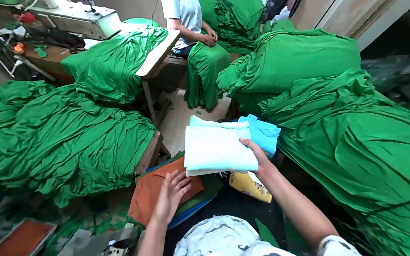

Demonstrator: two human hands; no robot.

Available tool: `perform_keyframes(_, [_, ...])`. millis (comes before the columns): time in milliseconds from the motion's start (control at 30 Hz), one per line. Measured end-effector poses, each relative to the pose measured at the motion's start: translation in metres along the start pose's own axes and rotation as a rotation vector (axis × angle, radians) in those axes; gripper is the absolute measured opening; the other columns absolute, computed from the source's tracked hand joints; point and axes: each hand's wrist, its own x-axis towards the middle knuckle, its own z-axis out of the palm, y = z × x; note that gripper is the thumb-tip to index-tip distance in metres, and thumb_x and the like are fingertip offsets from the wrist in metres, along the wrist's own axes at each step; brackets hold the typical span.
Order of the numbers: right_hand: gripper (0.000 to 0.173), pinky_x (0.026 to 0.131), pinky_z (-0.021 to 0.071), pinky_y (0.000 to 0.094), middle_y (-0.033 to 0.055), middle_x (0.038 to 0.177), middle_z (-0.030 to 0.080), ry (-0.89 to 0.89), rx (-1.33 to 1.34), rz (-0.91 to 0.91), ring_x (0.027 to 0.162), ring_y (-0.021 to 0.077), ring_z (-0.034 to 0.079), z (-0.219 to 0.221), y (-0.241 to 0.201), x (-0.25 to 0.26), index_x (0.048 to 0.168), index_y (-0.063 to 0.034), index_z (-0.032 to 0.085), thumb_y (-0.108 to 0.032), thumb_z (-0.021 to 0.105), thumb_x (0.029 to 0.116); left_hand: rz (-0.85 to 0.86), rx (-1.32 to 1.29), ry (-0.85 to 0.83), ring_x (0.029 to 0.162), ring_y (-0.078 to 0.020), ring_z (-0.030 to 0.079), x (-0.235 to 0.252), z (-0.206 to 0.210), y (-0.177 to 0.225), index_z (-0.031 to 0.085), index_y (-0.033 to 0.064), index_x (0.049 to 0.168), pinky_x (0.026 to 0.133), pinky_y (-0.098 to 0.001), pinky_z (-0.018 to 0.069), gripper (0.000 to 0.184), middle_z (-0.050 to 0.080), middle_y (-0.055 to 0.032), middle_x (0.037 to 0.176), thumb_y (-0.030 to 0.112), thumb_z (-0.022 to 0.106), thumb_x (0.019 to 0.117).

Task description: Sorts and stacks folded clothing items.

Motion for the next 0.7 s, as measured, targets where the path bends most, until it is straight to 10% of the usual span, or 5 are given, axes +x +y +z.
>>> perform_keyframes(167, [0.018,0.071,0.0620,0.0258,0.0013,0.083,0.075,-0.238,-0.113,0.084,0.077,0.0074,0.073,0.041,-0.004,0.007,0.096,-0.0137,0.064,-0.020,0.048,0.0967,0.140,-0.268,0.003,0.092,-0.0132,0.074,-0.004,0.001,0.043,0.051,0.0095,0.134,0.077,-0.0348,0.0635,0.104,0.075,0.0016,0.102,0.077,0.078,0.0605])
perform_keyframes(267, [0.020,0.074,0.0598,0.0270,0.0001,0.089,0.071,-0.200,-0.491,0.242,0.080,0.0067,0.069,0.049,0.018,0.031,0.111,-0.0093,0.060,-0.024,0.047,0.1060,0.115,-0.069,0.176,0.090,-0.0055,0.071,-0.018,-0.020,0.026,0.033,0.0059,0.143,0.075,-0.0269,0.0629,0.087,0.069,0.0031,0.105,0.053,0.072,0.0808])
perform_keyframes(367, [0.039,0.086,0.0549,0.0400,0.0127,0.110,0.066,-0.129,-0.666,0.374,0.095,0.0181,0.065,0.025,0.084,0.066,0.133,-0.0009,0.054,-0.029,0.054,0.1055,-0.085,0.149,0.399,0.089,-0.0142,0.070,-0.007,-0.041,-0.019,0.030,-0.0014,0.150,0.076,-0.0334,0.0614,0.056,0.066,-0.0149,0.113,0.021,0.054,0.1034])
perform_keyframes(533, [0.045,0.091,0.0544,0.0420,0.0202,0.120,0.064,-0.097,-0.642,0.218,0.101,0.0227,0.066,0.038,0.089,0.050,0.144,0.0007,0.047,-0.021,0.055,0.1054,0.085,0.399,0.507,0.130,-0.0233,0.052,-0.021,-0.021,-0.018,0.011,-0.0039,0.157,0.106,-0.0382,0.0467,0.074,0.036,-0.0310,0.151,0.019,0.055,0.1031])
perform_keyframes(700, [0.046,0.098,0.0504,0.0437,0.0284,0.130,0.058,-0.078,-0.864,-0.025,0.113,0.0306,0.062,0.018,0.060,0.019,0.139,0.0099,0.047,-0.020,0.057,0.1050,0.175,0.491,0.463,0.141,-0.0254,0.040,-0.018,-0.030,-0.022,0.003,-0.0098,0.156,0.113,-0.0338,0.0396,0.081,0.023,-0.0374,0.156,0.016,0.056,0.1017])
